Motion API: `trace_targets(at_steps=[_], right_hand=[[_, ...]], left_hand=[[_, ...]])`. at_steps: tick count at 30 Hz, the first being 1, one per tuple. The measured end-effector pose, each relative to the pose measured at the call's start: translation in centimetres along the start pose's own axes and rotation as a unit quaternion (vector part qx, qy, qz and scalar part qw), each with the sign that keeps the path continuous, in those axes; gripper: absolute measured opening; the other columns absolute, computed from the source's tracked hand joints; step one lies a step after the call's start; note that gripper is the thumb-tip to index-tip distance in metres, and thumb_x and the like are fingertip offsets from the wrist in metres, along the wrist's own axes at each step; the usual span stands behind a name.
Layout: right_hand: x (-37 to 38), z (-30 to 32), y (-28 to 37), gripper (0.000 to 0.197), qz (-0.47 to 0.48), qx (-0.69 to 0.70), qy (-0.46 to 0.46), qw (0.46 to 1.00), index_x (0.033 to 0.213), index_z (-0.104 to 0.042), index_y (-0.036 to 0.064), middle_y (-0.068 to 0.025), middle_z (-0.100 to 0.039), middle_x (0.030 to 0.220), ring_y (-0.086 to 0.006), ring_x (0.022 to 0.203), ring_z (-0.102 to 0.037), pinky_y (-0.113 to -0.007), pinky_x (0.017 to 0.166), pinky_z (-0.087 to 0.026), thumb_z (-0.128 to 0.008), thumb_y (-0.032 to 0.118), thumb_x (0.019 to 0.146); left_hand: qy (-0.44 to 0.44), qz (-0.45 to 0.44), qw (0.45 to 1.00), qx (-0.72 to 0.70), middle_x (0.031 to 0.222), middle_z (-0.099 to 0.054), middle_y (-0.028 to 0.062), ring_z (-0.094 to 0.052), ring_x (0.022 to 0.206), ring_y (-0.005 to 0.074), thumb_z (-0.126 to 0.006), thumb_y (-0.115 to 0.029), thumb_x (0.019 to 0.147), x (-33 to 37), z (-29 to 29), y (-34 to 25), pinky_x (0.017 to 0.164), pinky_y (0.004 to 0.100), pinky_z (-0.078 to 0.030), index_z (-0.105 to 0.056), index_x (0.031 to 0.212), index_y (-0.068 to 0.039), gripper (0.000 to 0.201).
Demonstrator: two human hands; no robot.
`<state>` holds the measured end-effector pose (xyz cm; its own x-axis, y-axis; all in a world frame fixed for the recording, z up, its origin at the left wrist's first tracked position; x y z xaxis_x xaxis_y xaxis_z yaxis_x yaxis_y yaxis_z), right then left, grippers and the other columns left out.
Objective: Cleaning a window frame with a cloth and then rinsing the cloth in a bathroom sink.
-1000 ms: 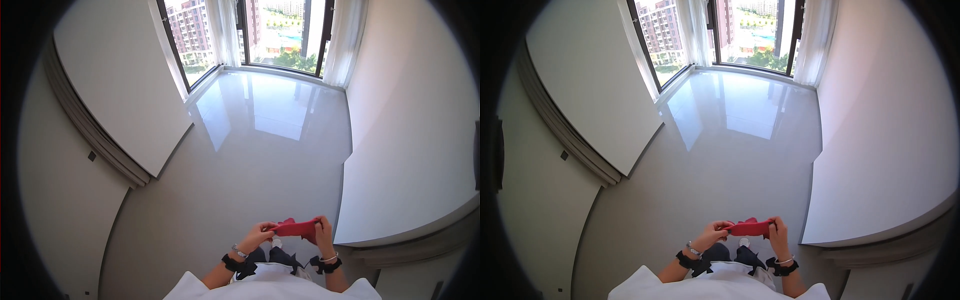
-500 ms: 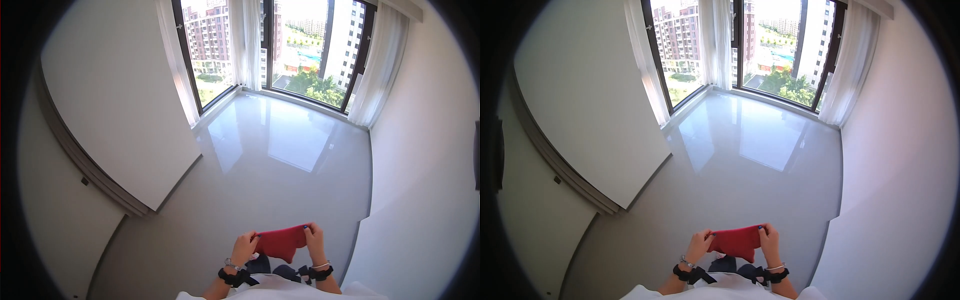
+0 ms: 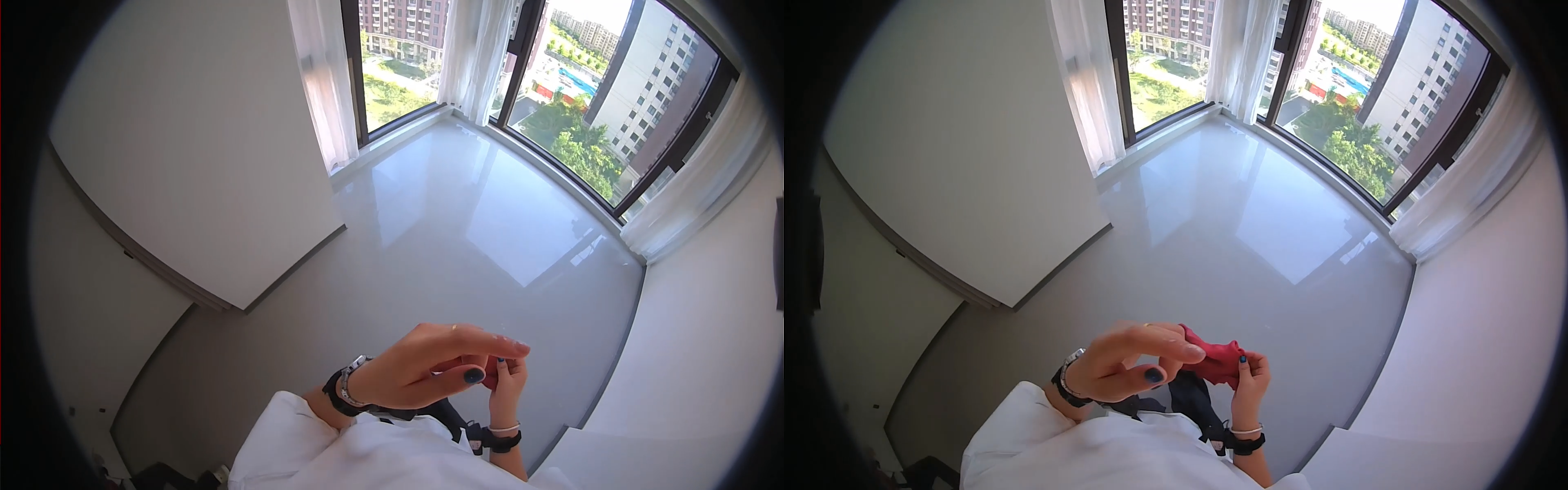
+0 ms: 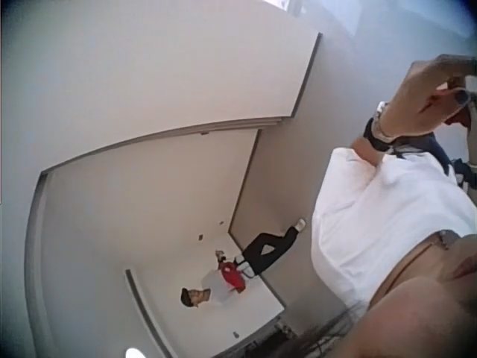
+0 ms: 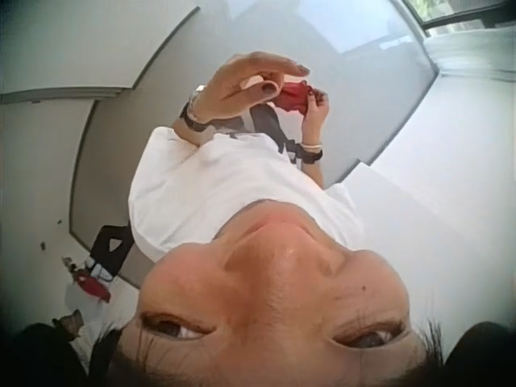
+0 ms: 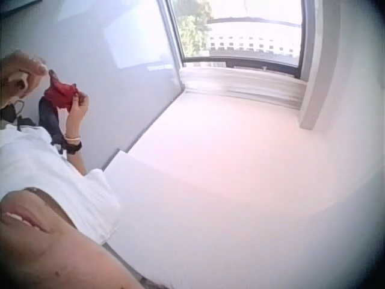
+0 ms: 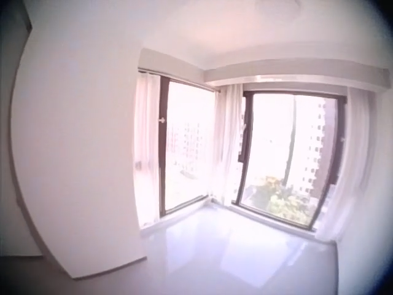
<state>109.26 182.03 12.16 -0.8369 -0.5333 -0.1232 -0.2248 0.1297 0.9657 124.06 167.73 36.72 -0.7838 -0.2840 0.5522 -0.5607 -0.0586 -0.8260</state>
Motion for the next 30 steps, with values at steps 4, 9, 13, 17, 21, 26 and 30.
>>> trace_targets(at_steps=[4, 9, 13, 17, 21, 26, 30], right_hand=[[7.9, -2.3, 3.0, 0.011, 0.021, -0.045, 0.003, 0.999, 0.095, -0.054, 0.0006, -0.0043, -0.058, 0.087, -0.0082, 0.070, -0.055, -0.018, 0.054, -0.045, -0.053, 0.011, 0.090], [18.9, -3.4, 1.7, 0.007, -0.002, -0.106, -0.005, 0.994, 0.093, -0.054, 0.0008, -0.0047, -0.058, 0.087, -0.0088, 0.076, -0.054, -0.021, 0.065, -0.046, -0.050, 0.005, 0.089], [27.0, -10.5, 3.5, 0.009, -0.040, -0.101, -0.012, 0.994, 0.094, -0.054, 0.0008, -0.0054, -0.057, 0.090, -0.0103, 0.082, -0.054, -0.024, 0.073, -0.046, -0.047, 0.000, 0.088], [35.5, -13.0, 0.2, 0.009, 0.002, -0.113, -0.032, 0.993, 0.095, -0.054, 0.0005, -0.0060, -0.057, 0.092, -0.0114, 0.082, -0.054, -0.026, 0.074, -0.047, -0.048, 0.001, 0.088], [43.3, -15.3, 1.2, 0.008, 0.065, -0.076, -0.110, 0.989, 0.095, -0.053, 0.0006, -0.0064, -0.056, 0.093, -0.0123, 0.085, -0.054, -0.025, 0.076, -0.047, -0.049, 0.002, 0.088], [50.7, -16.9, -2.0, 0.012, 0.094, -0.077, -0.163, 0.979, 0.097, -0.053, 0.0011, -0.0060, -0.056, 0.091, -0.0154, 0.080, -0.056, -0.029, 0.070, -0.049, -0.048, 0.002, 0.085], [58.7, -18.9, -2.9, 0.014, 0.047, -0.064, -0.212, 0.974, 0.094, -0.054, 0.0018, -0.0068, -0.056, 0.088, -0.0158, 0.078, -0.056, -0.028, 0.070, -0.049, -0.046, 0.002, 0.083]], left_hand=[[0.004, -0.257, 0.966, -0.041, 0.056, -0.047, 0.0020, -0.044, 0.044, 0.0159, -0.045, -0.008, 0.093, 5.5, 3.4, -5.8, 0.046, 0.0267, -0.039, -0.051, 0.113, -0.029, 0.029], [-0.084, -0.256, 0.960, -0.075, 0.054, -0.046, 0.0024, -0.041, 0.042, 0.0153, -0.045, -0.006, 0.091, 10.4, 9.0, -0.2, 0.044, 0.0267, -0.036, -0.050, 0.114, -0.025, 0.030], [-0.105, -0.287, 0.949, -0.074, 0.053, -0.044, 0.0029, -0.039, 0.041, 0.0148, -0.046, -0.004, 0.090, 15.1, 16.4, 4.0, 0.042, 0.0267, -0.034, -0.049, 0.114, -0.022, 0.030], [-0.111, -0.321, 0.936, -0.092, 0.051, -0.043, 0.0033, -0.036, 0.039, 0.0143, -0.046, -0.002, 0.088, 19.5, 27.2, 7.8, 0.041, 0.0267, -0.031, -0.049, 0.115, -0.018, 0.031], [-0.089, -0.386, 0.913, -0.102, 0.050, -0.042, 0.0037, -0.034, 0.038, 0.0138, -0.047, 0.000, 0.087, 26.7, 36.1, 11.4, 0.039, 0.0267, -0.029, -0.048, 0.115, -0.014, 0.032], [-0.140, -0.148, 0.977, -0.061, 0.050, -0.041, 0.0010, -0.032, 0.040, 0.0083, -0.042, -0.011, 0.092, 31.3, 48.2, 17.6, 0.040, 0.0234, -0.029, -0.012, 0.141, -0.003, 0.058], [-0.260, -0.045, 0.964, 0.033, 0.052, -0.041, 0.0013, -0.035, 0.043, 0.0076, -0.048, -0.013, 0.089, 32.2, 57.6, 21.8, 0.041, 0.0208, -0.029, -0.015, 0.140, -0.005, 0.062]])
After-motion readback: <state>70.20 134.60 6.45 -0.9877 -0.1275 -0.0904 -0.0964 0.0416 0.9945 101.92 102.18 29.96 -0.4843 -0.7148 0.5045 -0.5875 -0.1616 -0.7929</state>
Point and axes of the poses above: each hand's wrist, its own x-axis towards the middle knuckle, its own z-axis out of the back of the hand, y = z × x, the point moved 6 cm from there along x, towards the middle knuckle
